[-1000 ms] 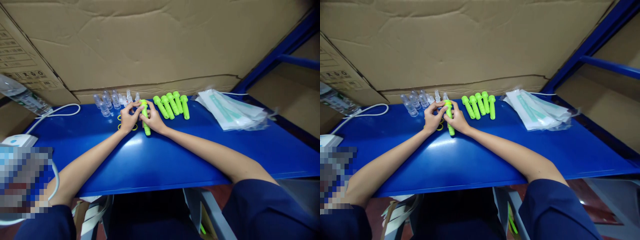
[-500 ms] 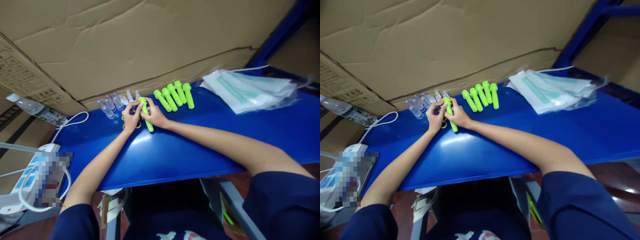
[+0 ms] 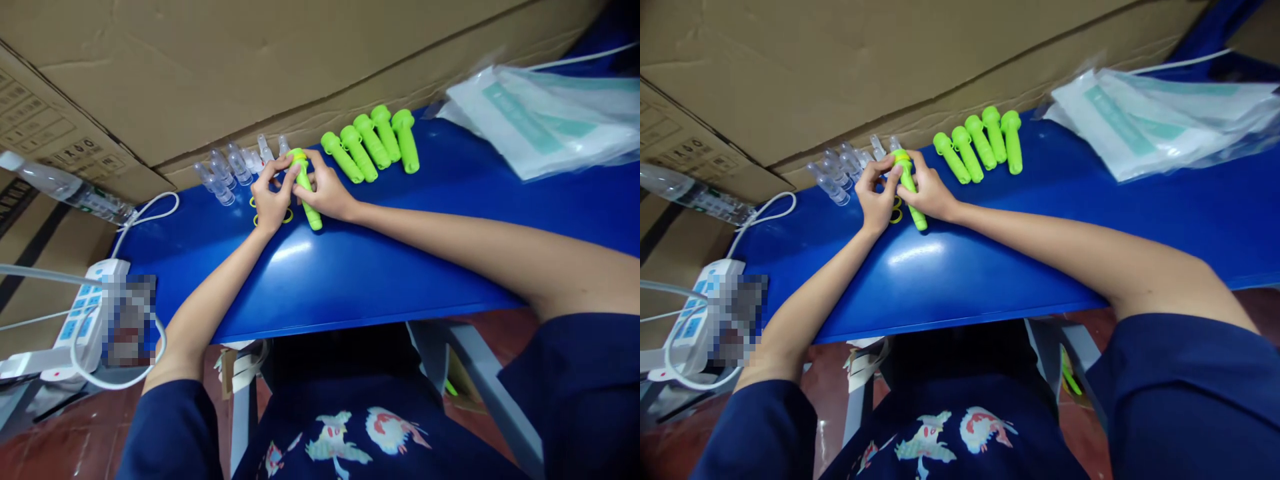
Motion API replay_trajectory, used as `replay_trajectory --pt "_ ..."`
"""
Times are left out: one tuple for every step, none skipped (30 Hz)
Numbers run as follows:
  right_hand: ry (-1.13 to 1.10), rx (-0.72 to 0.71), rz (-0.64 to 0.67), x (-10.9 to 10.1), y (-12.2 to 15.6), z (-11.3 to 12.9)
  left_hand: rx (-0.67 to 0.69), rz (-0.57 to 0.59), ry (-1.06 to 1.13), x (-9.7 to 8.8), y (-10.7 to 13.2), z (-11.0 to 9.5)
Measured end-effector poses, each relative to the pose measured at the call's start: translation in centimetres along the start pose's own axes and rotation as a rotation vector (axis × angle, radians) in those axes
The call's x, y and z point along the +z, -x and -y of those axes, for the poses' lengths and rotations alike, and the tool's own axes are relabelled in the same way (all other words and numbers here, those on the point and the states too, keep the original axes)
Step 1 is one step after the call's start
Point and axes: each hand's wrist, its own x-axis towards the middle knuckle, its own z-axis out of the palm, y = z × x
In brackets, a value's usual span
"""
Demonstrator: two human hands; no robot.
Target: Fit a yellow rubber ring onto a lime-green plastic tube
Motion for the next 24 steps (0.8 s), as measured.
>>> replay_trajectory --pt "0.005 0.005 0.001 0.0 0.0 0.0 -0.005 0.006 -0.004 0.1 0.0 0.1" --pt "0.014 0.011 0.005 -0.1 0.0 0.0 -0.009 0.011 -0.004 0.1 0.0 0.2" --pt "0.028 0.017 0.010 -0.1 0.0 -0.1 -0.011 0.015 0.004 0.2 -0.1 0.3" --pt "0.047 0.021 0.016 -0.2 0.0 -0.1 -0.010 0.015 0.017 0.2 -0.1 0.4" --pt "0.068 0.023 0.022 -0.2 0.0 -0.1 -0.004 0.014 0.034 0.3 -0.1 0.5" --pt "0.093 0.023 0.027 -0.2 0.1 -0.2 0.005 0.013 0.054 0.4 -0.1 0.6" --pt "0.118 0.020 0.034 -0.2 0.1 -0.3 0.018 0.009 0.074 0.4 -0.2 0.7" --pt "0.144 0.014 0.045 -0.3 0.1 -0.4 0.035 0.005 0.095 0.5 -0.2 0.8" --pt "0.173 0.007 0.064 -0.3 0.2 -0.6 0.053 0.001 0.114 0.6 -0.1 0.9" --pt "0.204 -0.001 0.090 -0.3 0.2 -0.8 0.070 -0.005 0.130 0.6 -0.1 1.0" --pt "0.238 -0.009 0.122 -0.4 0.2 -1.0 0.084 -0.011 0.144 0.7 -0.1 1.1" --pt "0.272 -0.017 0.154 -0.4 0.3 -1.2 0.095 -0.018 0.155 0.8 0.0 1.2" --pt "0.302 -0.024 0.178 -0.5 0.3 -1.4 0.100 -0.029 0.163 1.0 0.0 1.4" --pt "0.324 -0.030 0.188 -0.5 0.3 -1.6 0.102 -0.040 0.168 1.1 0.1 1.5" --pt "0.336 -0.034 0.185 -0.6 0.3 -1.8 0.101 -0.052 0.172 1.3 0.1 1.7" --pt "0.339 -0.034 0.173 -0.6 0.4 -2.0 0.099 -0.063 0.176 1.4 0.2 1.8" --pt "0.335 -0.033 0.159 -0.6 0.4 -2.0 0.098 -0.074 0.179 1.6 0.2 2.0" --pt "0.329 -0.031 0.149 -0.6 0.4 -2.0 0.097 -0.082 0.181 1.7 0.2 2.2" --pt "0.323 -0.031 0.149 -0.6 0.4 -2.0 0.098 -0.086 0.181 1.8 0.3 2.3" --pt "0.318 -0.032 0.157 -0.5 0.5 -1.9 0.100 -0.086 0.179 1.8 0.3 2.4" --pt "0.310 -0.036 0.164 -0.5 0.5 -1.7 0.102 -0.083 0.175 1.8 0.3 2.4" --pt "0.298 -0.040 0.163 -0.4 0.5 -1.5 0.105 -0.078 0.171 1.8 0.3 2.3" --pt "0.278 -0.043 0.149 -0.3 0.5 -1.3 0.106 -0.071 0.168 1.8 0.3 2.2" --pt "0.254 -0.045 0.124 -0.2 0.5 -1.1 0.106 -0.064 0.166 1.7 0.3 2.0"
